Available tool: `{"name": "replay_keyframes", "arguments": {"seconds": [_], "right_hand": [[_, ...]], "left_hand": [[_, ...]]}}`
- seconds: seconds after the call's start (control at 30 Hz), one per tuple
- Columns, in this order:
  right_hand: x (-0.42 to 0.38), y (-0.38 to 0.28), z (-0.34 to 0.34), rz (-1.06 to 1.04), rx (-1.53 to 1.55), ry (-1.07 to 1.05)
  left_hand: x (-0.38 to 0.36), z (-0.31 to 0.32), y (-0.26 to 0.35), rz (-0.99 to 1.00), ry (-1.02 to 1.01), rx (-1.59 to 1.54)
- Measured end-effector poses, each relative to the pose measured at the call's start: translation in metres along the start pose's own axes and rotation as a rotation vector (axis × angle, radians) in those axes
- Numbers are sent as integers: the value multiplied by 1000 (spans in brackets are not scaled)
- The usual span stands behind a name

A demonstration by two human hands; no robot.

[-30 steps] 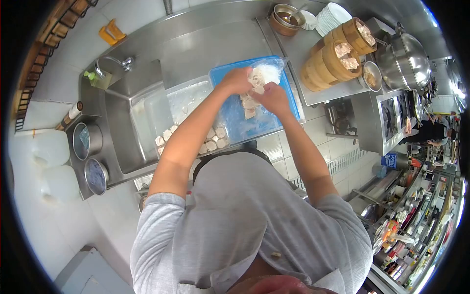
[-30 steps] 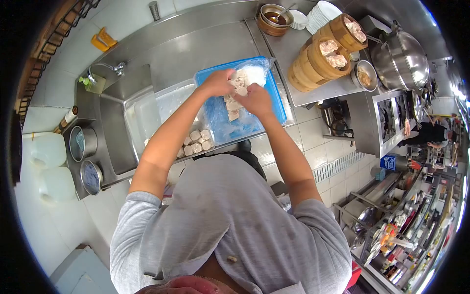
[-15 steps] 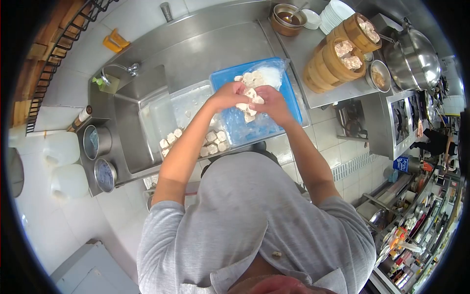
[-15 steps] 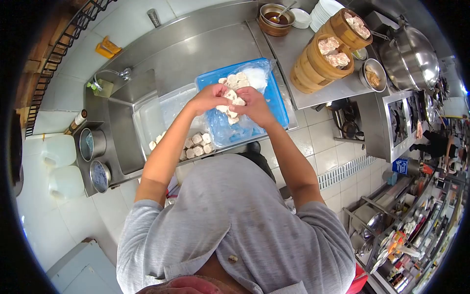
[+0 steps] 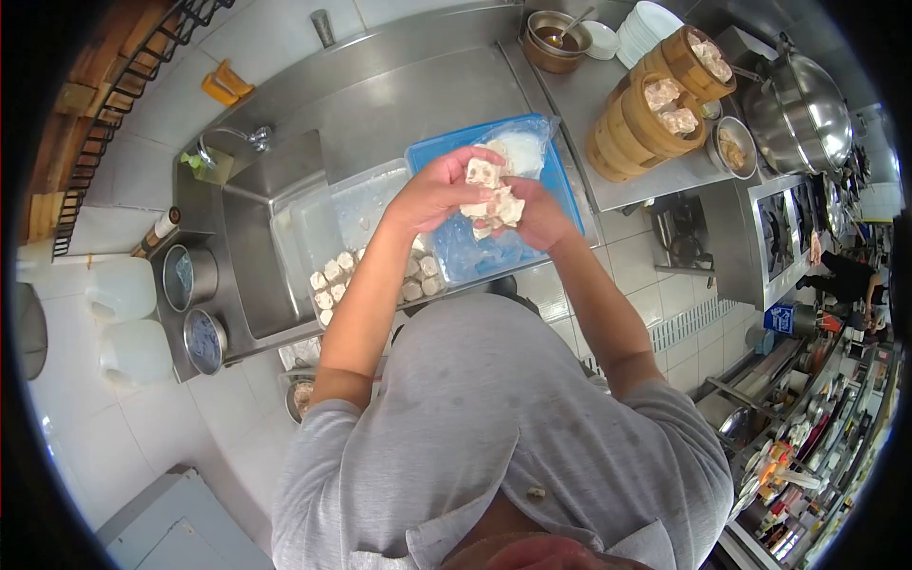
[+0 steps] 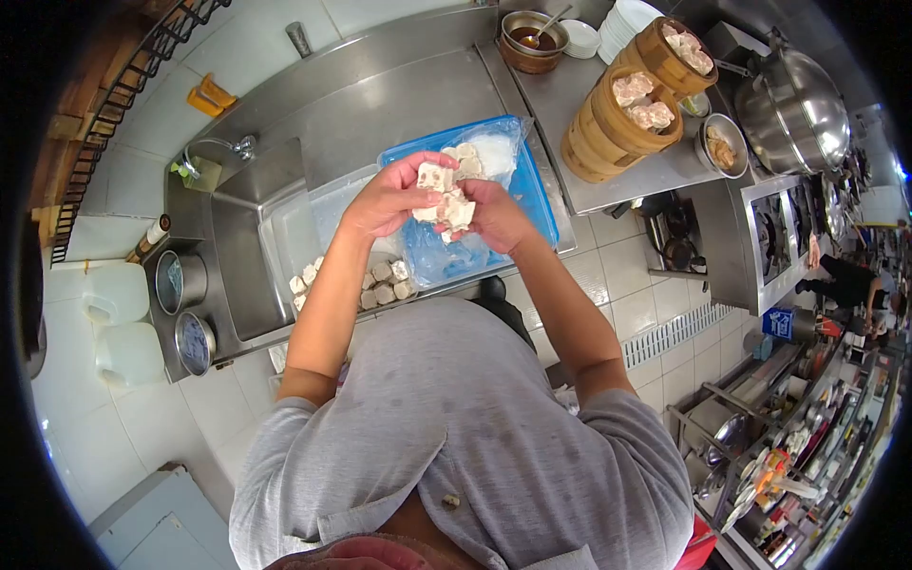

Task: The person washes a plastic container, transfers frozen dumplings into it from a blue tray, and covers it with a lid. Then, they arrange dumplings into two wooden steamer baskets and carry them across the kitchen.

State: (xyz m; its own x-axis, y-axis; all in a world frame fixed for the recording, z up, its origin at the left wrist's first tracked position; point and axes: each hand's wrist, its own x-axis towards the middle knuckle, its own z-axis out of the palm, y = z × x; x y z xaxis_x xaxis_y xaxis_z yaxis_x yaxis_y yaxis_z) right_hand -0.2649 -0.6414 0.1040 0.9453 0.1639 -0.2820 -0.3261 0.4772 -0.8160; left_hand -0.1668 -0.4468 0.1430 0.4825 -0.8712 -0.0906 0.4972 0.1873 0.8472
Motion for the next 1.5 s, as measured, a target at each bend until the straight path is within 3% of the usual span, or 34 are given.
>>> {"name": "replay_keyframes", "arguments": {"seconds": [0.07,0.17,0.3,0.47,0.57,0.67,0.87,0.97,1.07,1.17,1.27,1.5], "right_hand": [[-2,-3,14,-8,6,15],[12,6,-8,31,-131,263],[0,-13,-11,-15,-85,136],[18,6,22,-79,-582,-102],[42,34,66,-354,-1264,-206],[75,84,102,-504,-1225,-270],[121,156,117,-312,-1603,-298],[119,152,122,-175,-1533,-317],[112,127,117,-47,-1277,-335],[67,63,139,-231,-868,-156],[44,30,138,-369,-916,-143],[10,-3,97,-235,-889,-133]], "left_hand": [[2,0,3,27,71,113],[2,-14,2,-23,223,175],[-31,-34,7,9,314,5],[-103,-67,38,141,536,34],[-144,-83,48,205,619,41],[-175,-93,43,205,688,23],[-220,-111,15,200,717,-46],[-225,-114,7,173,699,-30],[-217,-114,-5,155,663,15],[-193,-96,-7,100,596,64],[-159,-81,-12,49,477,121],[-107,-46,5,-80,173,266]]}}
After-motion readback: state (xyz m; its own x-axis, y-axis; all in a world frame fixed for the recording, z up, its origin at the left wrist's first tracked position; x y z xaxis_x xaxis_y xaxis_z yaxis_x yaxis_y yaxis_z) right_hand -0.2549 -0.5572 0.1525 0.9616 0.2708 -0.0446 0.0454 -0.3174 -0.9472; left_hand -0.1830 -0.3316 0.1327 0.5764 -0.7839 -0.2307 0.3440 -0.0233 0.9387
